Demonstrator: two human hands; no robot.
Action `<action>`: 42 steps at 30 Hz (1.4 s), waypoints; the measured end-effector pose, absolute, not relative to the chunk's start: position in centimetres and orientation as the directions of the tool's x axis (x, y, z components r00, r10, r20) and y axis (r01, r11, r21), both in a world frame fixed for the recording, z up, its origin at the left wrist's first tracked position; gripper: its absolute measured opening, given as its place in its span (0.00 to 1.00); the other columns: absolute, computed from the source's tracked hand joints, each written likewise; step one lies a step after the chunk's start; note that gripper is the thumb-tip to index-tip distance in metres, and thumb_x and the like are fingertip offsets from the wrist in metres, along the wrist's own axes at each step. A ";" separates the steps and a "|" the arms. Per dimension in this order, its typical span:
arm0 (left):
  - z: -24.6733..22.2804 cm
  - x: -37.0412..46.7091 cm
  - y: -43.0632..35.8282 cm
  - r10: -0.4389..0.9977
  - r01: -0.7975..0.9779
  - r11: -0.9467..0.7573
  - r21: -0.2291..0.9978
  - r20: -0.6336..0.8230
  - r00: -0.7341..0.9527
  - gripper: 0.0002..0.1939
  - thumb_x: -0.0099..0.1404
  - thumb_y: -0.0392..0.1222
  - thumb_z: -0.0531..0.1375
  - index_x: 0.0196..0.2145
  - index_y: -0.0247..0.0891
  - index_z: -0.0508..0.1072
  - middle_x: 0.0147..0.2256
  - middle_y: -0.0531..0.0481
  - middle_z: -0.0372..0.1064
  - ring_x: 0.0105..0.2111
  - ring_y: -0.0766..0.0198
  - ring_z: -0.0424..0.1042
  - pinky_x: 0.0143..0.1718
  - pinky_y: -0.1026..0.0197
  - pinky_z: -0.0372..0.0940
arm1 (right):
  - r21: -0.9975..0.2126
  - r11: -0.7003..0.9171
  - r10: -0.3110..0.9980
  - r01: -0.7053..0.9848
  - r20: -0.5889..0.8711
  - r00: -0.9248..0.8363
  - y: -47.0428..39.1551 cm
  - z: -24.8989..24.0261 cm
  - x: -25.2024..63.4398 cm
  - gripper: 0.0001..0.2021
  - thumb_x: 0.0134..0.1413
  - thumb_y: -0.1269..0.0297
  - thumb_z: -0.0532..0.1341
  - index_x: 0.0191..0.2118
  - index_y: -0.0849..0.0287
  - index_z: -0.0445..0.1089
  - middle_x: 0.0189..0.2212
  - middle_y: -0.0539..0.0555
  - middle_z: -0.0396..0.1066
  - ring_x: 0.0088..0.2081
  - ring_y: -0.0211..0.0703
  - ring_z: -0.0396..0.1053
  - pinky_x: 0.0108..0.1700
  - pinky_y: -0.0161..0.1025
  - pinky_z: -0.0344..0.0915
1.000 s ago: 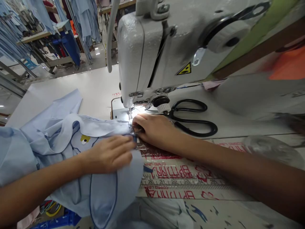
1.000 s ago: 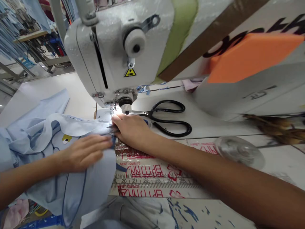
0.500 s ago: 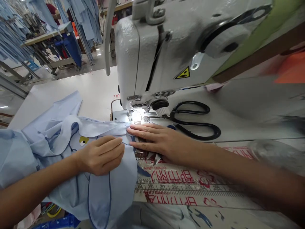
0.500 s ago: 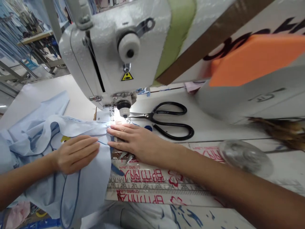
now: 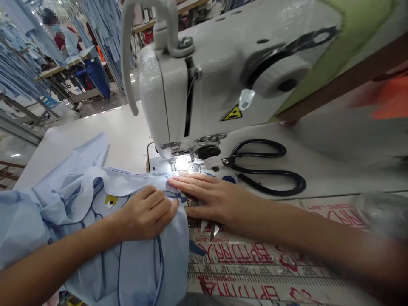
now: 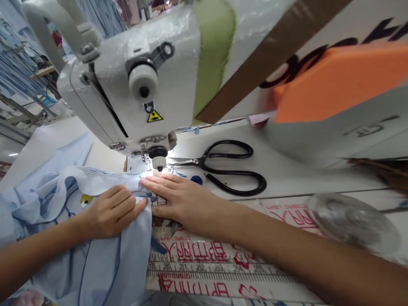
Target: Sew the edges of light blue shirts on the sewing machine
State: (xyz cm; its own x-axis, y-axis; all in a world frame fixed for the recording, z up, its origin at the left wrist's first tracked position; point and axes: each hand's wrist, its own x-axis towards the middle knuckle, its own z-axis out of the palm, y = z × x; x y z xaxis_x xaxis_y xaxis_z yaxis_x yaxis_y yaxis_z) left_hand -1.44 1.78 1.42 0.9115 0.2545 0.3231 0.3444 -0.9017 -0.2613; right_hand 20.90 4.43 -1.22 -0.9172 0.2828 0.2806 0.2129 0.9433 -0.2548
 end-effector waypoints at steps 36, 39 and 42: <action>1.0 -1.6 1.5 0.399 0.422 -0.906 0.007 0.339 0.852 0.13 0.67 0.30 0.45 0.45 0.25 0.65 0.40 0.38 0.68 0.47 0.57 0.65 0.45 0.53 0.68 | -0.187 0.922 0.386 0.338 0.395 -0.834 3.8 -0.2 21.4 0.13 0.54 0.74 0.50 0.42 0.63 0.67 0.43 0.61 0.70 0.44 0.47 0.68 0.41 0.45 0.66; 0.6 -1.8 1.4 0.410 0.420 -0.907 0.045 0.330 0.850 0.14 0.67 0.30 0.44 0.45 0.25 0.65 0.43 0.36 0.66 0.52 0.53 0.61 0.48 0.50 0.66 | -0.179 0.763 0.646 0.622 0.272 -0.714 3.4 0.4 21.4 0.10 0.50 0.73 0.50 0.38 0.64 0.66 0.27 0.56 0.72 0.26 0.44 0.68 0.22 0.38 0.60; 0.3 -2.0 1.4 0.431 0.428 -0.900 0.083 0.329 0.841 0.13 0.67 0.29 0.45 0.45 0.25 0.64 0.45 0.33 0.64 0.54 0.51 0.59 0.49 0.48 0.65 | -0.282 0.711 0.700 0.644 0.197 -0.686 3.3 0.7 21.4 0.12 0.48 0.72 0.51 0.41 0.65 0.63 0.31 0.58 0.70 0.29 0.44 0.69 0.25 0.37 0.62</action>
